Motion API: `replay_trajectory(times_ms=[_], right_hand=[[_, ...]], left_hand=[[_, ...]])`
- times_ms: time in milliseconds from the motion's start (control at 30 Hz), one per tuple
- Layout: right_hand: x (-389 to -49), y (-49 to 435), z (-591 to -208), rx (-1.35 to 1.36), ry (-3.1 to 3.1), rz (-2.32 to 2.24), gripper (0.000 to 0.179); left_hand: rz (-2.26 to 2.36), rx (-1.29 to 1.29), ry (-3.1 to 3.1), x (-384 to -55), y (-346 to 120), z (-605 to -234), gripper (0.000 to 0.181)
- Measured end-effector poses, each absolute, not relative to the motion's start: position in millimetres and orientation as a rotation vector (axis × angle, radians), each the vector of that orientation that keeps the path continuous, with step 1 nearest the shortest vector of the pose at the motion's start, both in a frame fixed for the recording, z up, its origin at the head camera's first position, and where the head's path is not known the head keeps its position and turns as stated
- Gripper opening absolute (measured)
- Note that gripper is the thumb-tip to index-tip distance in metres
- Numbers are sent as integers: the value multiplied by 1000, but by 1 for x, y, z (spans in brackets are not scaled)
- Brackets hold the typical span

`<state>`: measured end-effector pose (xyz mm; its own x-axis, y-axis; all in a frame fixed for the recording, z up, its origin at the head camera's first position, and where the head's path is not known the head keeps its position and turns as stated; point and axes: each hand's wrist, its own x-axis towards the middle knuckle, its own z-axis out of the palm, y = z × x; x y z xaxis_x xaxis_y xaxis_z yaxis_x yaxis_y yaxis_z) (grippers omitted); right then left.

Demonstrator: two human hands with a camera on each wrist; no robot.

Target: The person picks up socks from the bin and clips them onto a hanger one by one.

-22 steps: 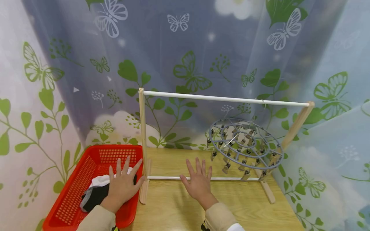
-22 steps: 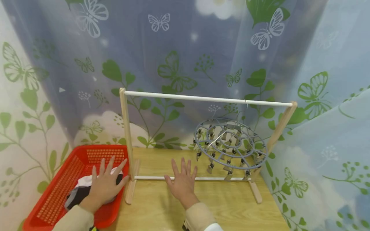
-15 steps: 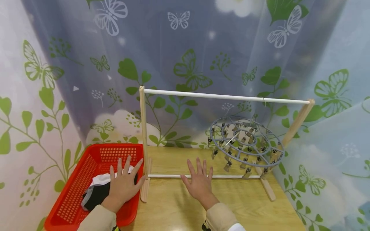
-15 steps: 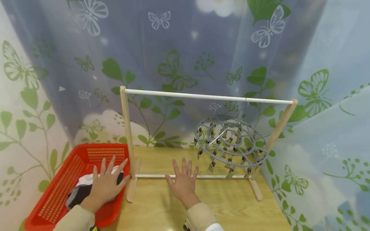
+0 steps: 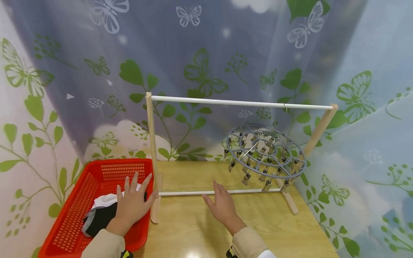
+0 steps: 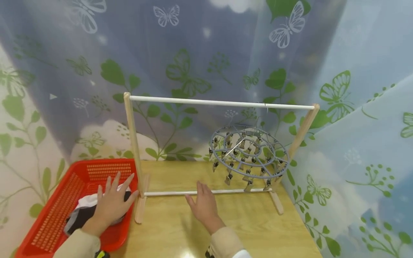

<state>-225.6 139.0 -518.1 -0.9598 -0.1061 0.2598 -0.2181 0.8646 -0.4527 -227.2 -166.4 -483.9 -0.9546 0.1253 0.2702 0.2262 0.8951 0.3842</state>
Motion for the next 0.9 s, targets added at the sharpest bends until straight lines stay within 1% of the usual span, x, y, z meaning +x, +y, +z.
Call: replay_trajectory(times_ms=[100,200,333,433,633,667,767,833,900], right_hand=[[-222,143,-522,218,-2842,789,66],[-221,148,-524,181,-2821,893,58],[-222,160,-525,47,-2733,1135,51],[-222,173,-524,-107,-2687,1268,55],[-224,195,-517,-344,-2625,1329,76],[-223,197,-514,-357,-2594,1361,80],[-224,203,-507,-373,-2479,1457,83],[-225,207,-503,-359,-2418,1517,84],[-227,211,-500,-341,-2375,1555,81]], left_hand=[[-663,-298,-2782,-227,-162,-482,52],[-700,-293,-2763,-227,-161,-481,39],[-770,-278,-2747,-225,-160,-476,26],[-795,-293,-2675,-224,-159,-474,20],[-796,-313,-2489,-222,-164,-470,13],[-790,-311,-2487,-221,-166,-470,13],[-772,-293,-2521,-220,-175,-470,11],[-749,-255,-2546,-220,-182,-473,11],[-735,-203,-2564,-220,-190,-478,11]])
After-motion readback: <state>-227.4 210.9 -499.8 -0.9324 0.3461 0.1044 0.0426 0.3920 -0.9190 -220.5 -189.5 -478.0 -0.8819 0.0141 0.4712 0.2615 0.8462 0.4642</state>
